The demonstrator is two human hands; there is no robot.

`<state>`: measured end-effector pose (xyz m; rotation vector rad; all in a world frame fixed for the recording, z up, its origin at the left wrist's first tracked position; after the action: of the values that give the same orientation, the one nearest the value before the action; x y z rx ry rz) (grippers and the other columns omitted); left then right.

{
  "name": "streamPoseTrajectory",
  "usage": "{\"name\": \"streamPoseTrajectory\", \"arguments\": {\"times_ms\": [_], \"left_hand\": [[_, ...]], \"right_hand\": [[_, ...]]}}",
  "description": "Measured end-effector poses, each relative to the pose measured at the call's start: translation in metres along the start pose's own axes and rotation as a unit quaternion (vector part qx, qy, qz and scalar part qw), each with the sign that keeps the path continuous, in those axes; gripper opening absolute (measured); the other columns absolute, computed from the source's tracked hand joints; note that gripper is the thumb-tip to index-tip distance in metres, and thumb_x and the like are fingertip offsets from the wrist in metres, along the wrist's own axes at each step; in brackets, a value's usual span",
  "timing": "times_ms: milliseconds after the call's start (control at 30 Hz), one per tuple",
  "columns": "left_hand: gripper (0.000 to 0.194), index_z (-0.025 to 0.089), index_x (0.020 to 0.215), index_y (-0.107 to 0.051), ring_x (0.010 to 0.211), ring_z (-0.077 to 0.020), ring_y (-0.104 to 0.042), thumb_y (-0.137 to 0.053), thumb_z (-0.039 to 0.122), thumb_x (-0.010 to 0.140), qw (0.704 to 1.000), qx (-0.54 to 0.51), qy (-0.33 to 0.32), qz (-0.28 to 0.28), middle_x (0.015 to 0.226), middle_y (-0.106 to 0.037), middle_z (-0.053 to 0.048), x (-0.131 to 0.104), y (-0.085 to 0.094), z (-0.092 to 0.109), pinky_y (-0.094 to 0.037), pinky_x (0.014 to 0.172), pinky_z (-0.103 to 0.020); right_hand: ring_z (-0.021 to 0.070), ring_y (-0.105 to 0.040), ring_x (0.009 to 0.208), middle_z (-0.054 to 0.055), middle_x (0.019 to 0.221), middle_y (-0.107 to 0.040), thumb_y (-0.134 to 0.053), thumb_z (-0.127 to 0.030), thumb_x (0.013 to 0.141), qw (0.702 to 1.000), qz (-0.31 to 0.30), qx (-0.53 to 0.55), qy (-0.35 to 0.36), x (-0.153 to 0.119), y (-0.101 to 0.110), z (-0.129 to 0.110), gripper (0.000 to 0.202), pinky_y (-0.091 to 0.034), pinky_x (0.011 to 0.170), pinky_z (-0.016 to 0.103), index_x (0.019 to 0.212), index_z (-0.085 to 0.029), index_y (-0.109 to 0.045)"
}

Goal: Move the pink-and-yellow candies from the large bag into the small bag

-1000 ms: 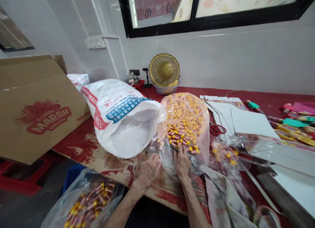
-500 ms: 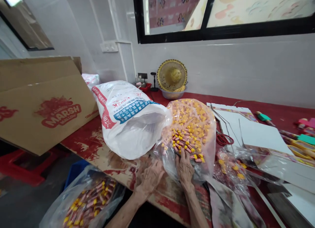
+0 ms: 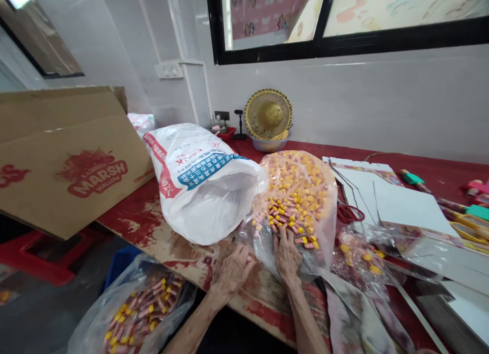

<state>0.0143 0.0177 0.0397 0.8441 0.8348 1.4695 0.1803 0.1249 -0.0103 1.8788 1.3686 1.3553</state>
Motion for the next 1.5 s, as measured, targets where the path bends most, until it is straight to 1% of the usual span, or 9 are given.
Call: {"name": "streamPoseTrajectory", "arguments": {"times_ms": [167, 367, 533, 700, 933, 1067, 1167, 1267, 1500], "left_hand": [[0.017, 0.025, 0.103, -0.063, 0.095, -0.0177, -0.069, -0.047, 0.021, 0.103, 0.998, 0.01, -0.016, 0.055, 0.11, -0.068, -0.004, 0.002, 0.004, 0.002, -0.051, 0.075, -0.026], [0.022, 0.023, 0.109, -0.063, 0.087, -0.0181, -0.068, -0.047, 0.013, 0.097, 0.995, 0.094, 0.018, 0.014, 0.11, -0.066, -0.007, 0.008, -0.011, 0.0, -0.051, 0.067, -0.026], [0.022, 0.024, 0.11, -0.062, 0.091, -0.0179, -0.07, -0.048, 0.012, 0.098, 0.993, 0.113, 0.023, 0.0, 0.11, -0.066, -0.006, 0.009, -0.011, 0.0, -0.051, 0.068, -0.024], [0.02, 0.024, 0.11, -0.063, 0.094, -0.0188, -0.071, -0.047, 0.016, 0.102, 0.995, 0.098, 0.023, 0.01, 0.111, -0.068, -0.006, 0.002, -0.006, 0.002, -0.051, 0.073, -0.026], [0.017, 0.024, 0.108, -0.064, 0.09, -0.0192, -0.071, -0.049, 0.018, 0.102, 0.996, 0.078, 0.034, 0.023, 0.11, -0.069, -0.006, 0.0, -0.013, -0.003, -0.049, 0.07, -0.027], [0.015, 0.024, 0.103, -0.064, 0.089, -0.0197, -0.071, -0.05, 0.019, 0.101, 0.999, 0.021, 0.021, 0.038, 0.106, -0.07, -0.005, 0.001, -0.012, -0.008, -0.049, 0.07, -0.028], [0.012, 0.024, 0.098, -0.062, 0.087, -0.0174, -0.07, -0.051, 0.021, 0.099, 0.998, -0.038, 0.027, 0.047, 0.101, -0.072, -0.003, 0.003, -0.011, -0.013, -0.049, 0.072, -0.026], [0.01, 0.023, 0.095, -0.061, 0.087, -0.0171, -0.07, -0.052, 0.022, 0.098, 0.996, -0.056, 0.043, 0.061, 0.097, -0.072, -0.002, 0.004, -0.011, -0.016, -0.049, 0.073, -0.026], [0.014, 0.023, 0.102, -0.063, 0.088, -0.0173, -0.07, -0.049, 0.021, 0.1, 0.997, -0.046, -0.035, 0.055, 0.105, -0.07, -0.004, 0.008, 0.003, -0.006, -0.051, 0.072, -0.026]], "right_hand": [[0.0158, -0.064, 0.081, 0.008, 0.107, -0.069, -0.05, -0.029, 0.107, 0.999, -0.035, 0.0, -0.007, 0.008, -0.001, -0.001, 0.026, -0.033, 0.055, 0.025, 0.102, -0.021, -0.075], [0.019, -0.067, 0.086, 0.013, 0.116, -0.07, -0.043, -0.022, 0.107, 0.999, 0.013, -0.026, -0.013, 0.011, -0.002, -0.004, 0.035, -0.034, 0.054, 0.025, 0.129, -0.019, -0.07], [0.0182, -0.065, 0.074, 0.012, 0.11, -0.071, -0.048, -0.024, 0.105, 0.995, -0.077, -0.062, -0.033, 0.036, -0.005, -0.008, 0.031, -0.032, 0.053, 0.026, 0.123, -0.021, -0.072], [0.0199, -0.067, 0.084, 0.01, 0.11, -0.071, -0.056, -0.025, 0.101, 0.991, -0.127, -0.024, -0.024, 0.054, -0.006, 0.004, 0.021, -0.035, 0.058, 0.027, 0.112, -0.021, -0.073], [0.0197, -0.066, 0.084, 0.009, 0.108, -0.072, -0.044, -0.031, 0.101, 0.996, 0.013, 0.088, 0.029, 0.007, -0.002, 0.015, 0.031, -0.043, 0.067, 0.028, 0.108, -0.02, -0.072], [0.019, -0.065, 0.077, 0.008, 0.098, -0.073, -0.038, -0.033, 0.102, 0.988, 0.013, 0.144, 0.044, -0.006, 0.001, 0.005, 0.035, -0.046, 0.066, 0.028, 0.098, -0.021, -0.071], [0.0212, -0.067, 0.077, 0.01, 0.096, -0.074, -0.039, -0.045, 0.103, 0.978, 0.034, 0.206, 0.023, -0.003, 0.008, -0.006, 0.041, -0.052, 0.073, 0.031, 0.11, -0.018, -0.07], [0.022, -0.068, 0.076, 0.011, 0.099, -0.076, -0.041, -0.052, 0.104, 0.969, 0.007, 0.246, -0.011, -0.009, 0.012, -0.018, 0.047, -0.054, 0.073, 0.033, 0.12, -0.018, -0.068], [0.0229, -0.071, 0.083, 0.007, 0.094, -0.076, -0.041, -0.053, 0.106, 0.946, -0.11, 0.306, 0.002, -0.032, 0.007, -0.027, 0.043, -0.057, 0.082, 0.035, 0.105, -0.021, -0.071]]}}
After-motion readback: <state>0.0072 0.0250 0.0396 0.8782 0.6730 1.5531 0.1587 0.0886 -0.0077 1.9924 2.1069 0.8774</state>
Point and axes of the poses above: each hand's wrist, its own x-axis towards the middle knuckle, its own y-axis out of the back of the hand, z = x × y, the point moved 2 cm from there along x, towards the middle knuckle
